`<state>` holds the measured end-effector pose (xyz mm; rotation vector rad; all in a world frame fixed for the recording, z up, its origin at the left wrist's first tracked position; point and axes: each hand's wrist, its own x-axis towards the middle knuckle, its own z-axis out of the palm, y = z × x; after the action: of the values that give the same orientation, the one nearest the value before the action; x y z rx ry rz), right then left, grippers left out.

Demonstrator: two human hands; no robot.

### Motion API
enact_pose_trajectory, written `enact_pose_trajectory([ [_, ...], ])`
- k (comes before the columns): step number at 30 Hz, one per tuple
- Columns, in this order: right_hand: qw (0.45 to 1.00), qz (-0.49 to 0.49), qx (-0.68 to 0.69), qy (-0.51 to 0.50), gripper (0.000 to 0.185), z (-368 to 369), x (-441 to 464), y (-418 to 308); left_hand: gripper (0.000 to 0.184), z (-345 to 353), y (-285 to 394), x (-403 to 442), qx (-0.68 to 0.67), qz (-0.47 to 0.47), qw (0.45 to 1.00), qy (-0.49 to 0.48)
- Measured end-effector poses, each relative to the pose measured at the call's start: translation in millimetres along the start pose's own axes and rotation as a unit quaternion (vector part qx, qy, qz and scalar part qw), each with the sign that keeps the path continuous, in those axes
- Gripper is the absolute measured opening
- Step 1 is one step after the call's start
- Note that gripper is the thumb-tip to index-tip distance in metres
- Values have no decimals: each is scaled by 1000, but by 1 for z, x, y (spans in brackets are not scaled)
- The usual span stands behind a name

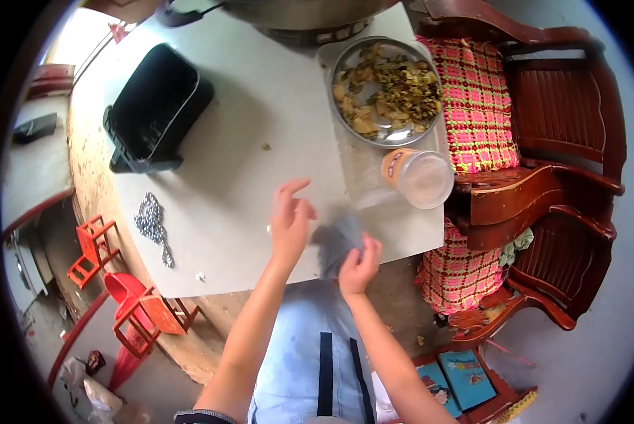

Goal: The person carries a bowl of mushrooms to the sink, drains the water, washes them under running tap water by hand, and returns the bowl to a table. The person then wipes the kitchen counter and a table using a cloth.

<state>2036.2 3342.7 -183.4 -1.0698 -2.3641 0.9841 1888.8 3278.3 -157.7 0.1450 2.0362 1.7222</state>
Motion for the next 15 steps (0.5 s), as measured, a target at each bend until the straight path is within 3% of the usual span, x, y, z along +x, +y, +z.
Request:
enact_pose_trajectory([
  [2,990,67,84,87,45,-10,6,-10,19,-30,-2,-28,-21,-9,991,134],
  [4,995,55,57,64,47,-12,8,-13,16,-62,-20,-58,33,-40,971,234],
  [5,997,44,31,49,49,-12,9,-14,16,-67,-28,-74,31,-43,969,240],
  [6,998,39,31,43,49,-6,8,-10,19,-71,-36,-89,149,19,958,244],
  [7,997,-22,-67,-29,51,2,4,-2,22,-74,-42,-104,265,77,930,243],
  [8,978,-83,-164,-100,53,10,0,7,23,-70,-49,-119,301,135,927,180],
  [9,972,-95,-178,-121,55,15,-2,11,24,-61,-53,-135,334,190,916,113],
  [11,970,-111,-181,-117,55,27,-1,8,26,-34,-60,-162,298,155,942,-5],
  [12,969,-124,-184,-104,56,32,0,5,24,-20,-67,-174,259,131,956,-40],
  [13,969,-113,-192,-110,58,38,-1,2,23,-5,-73,-190,195,27,978,-67],
  [14,966,-115,-200,-115,58,45,-3,-4,23,11,-86,-203,85,-114,986,-87],
  [15,969,-104,-194,-109,61,54,-4,-12,25,23,-80,-200,-144,-315,937,-32],
])
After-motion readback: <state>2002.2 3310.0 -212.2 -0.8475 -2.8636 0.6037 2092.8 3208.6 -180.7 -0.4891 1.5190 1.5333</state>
